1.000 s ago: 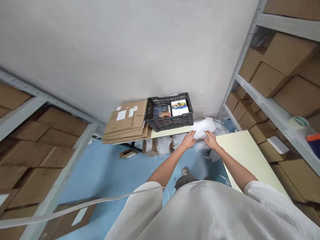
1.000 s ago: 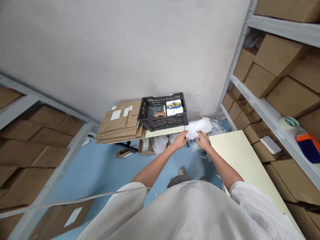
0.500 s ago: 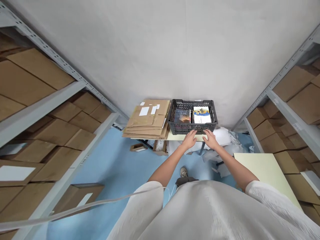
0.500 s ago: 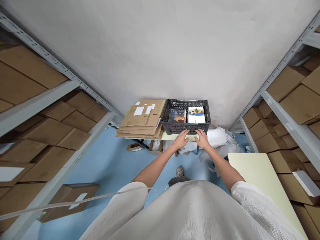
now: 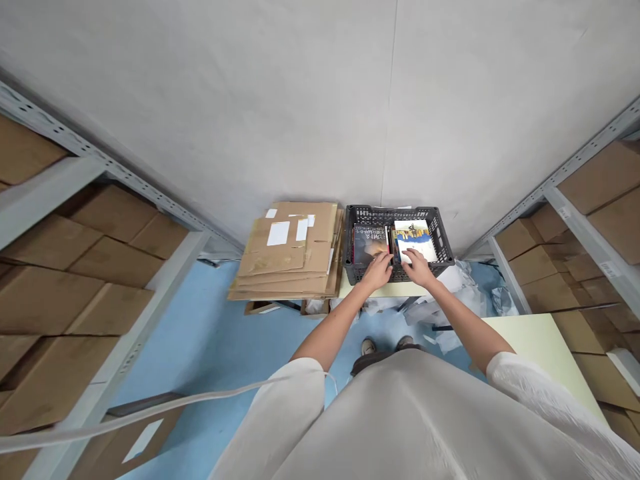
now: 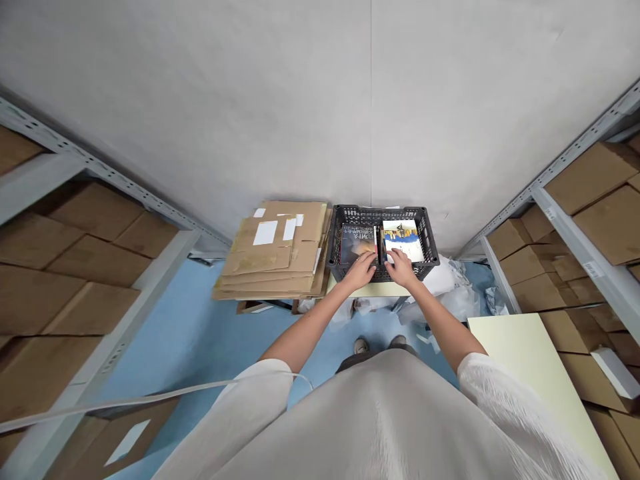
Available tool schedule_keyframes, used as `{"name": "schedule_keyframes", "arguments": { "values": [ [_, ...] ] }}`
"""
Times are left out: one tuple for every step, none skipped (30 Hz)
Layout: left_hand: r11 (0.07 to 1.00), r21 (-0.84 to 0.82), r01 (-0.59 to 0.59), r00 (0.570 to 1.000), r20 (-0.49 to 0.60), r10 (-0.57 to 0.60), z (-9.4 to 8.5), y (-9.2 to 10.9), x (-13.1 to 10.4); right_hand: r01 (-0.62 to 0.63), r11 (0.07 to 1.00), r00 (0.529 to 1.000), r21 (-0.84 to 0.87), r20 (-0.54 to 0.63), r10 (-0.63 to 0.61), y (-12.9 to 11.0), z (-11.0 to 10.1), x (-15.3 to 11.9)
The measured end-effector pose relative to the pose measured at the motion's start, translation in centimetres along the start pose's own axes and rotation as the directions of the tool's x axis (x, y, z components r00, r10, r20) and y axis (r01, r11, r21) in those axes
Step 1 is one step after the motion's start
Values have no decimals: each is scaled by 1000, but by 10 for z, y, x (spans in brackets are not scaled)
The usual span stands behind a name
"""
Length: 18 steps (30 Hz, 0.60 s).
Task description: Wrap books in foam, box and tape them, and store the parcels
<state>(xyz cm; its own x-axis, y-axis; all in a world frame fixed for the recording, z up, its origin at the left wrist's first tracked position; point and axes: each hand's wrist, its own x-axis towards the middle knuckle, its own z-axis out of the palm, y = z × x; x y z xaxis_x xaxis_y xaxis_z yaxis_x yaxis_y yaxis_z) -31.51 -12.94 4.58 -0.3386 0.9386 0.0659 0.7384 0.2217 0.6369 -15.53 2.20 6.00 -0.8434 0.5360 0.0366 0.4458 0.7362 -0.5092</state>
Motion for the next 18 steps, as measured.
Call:
{"name": "schedule_keyframes", "arguments": {
  "values": [
    [1000,2,-2,1000,-6,2,-1,-2,5,11,1000,1000,1,15,-11,1,1,7],
    [1000,9,1,1000,-12,-1,-4,-5,10,23,1000,999,2,31,-23,1,2,15],
    [1000,20,12,1000,-18,-12,-7,-7,16,33,999,998,0,48,-33,1,4,23],
    [999,37,34,999,-22,-33,-10,-11,20,41,999,997,-2,66,-40,0,6,32],
    [996,59,64,998,-24,-63,-14,-14,25,48,999,995,-6,86,-47,-1,8,40],
    [991,85,102,995,-20,-101,-19,-18,29,55,998,993,-11,108,-54,-2,10,49],
    [983,115,143,990,-10,-143,-24,-22,32,62,998,989,-18,134,-59,-4,12,58],
    [972,146,182,983,7,-185,-28,-26,35,69,997,984,-26,165,-64,-6,15,67],
    [960,175,217,974,28,-225,-33,-30,37,77,997,977,-32,201,-69,-9,18,76],
    [948,200,247,964,50,-262,-36,-34,40,86,996,967,-34,242,-75,-11,21,85],
    [936,222,275,952,72,-297,-39,-37,42,93,995,956,-32,282,-80,-14,25,94],
    [923,241,301,939,93,-330,-40,-40,44,100,995,944,-27,320,-86,-16,29,103],
    [910,256,326,925,112,-363,-41,-42,47,104,994,932,-20,352,-90,-18,33,110],
    [898,266,352,910,129,-395,-41,-43,49,103,995,921,-14,379,-90,-20,37,118],
    [886,272,375,894,148,-423,-41,-45,52,98,995,911,-13,403,-84,-21,42,124],
    [876,276,396,877,168,-449,-40,-45,55,89,996,902,-15,425,-74,-21,46,129],
    [866,277,417,860,189,-475,-39,-46,57,78,997,894,-20,444,-61,-21,51,134],
    [855,277,439,841,209,-499,-39,-46,59,66,998,887,-25,460,-47,-21,55,137]
  ]
}}
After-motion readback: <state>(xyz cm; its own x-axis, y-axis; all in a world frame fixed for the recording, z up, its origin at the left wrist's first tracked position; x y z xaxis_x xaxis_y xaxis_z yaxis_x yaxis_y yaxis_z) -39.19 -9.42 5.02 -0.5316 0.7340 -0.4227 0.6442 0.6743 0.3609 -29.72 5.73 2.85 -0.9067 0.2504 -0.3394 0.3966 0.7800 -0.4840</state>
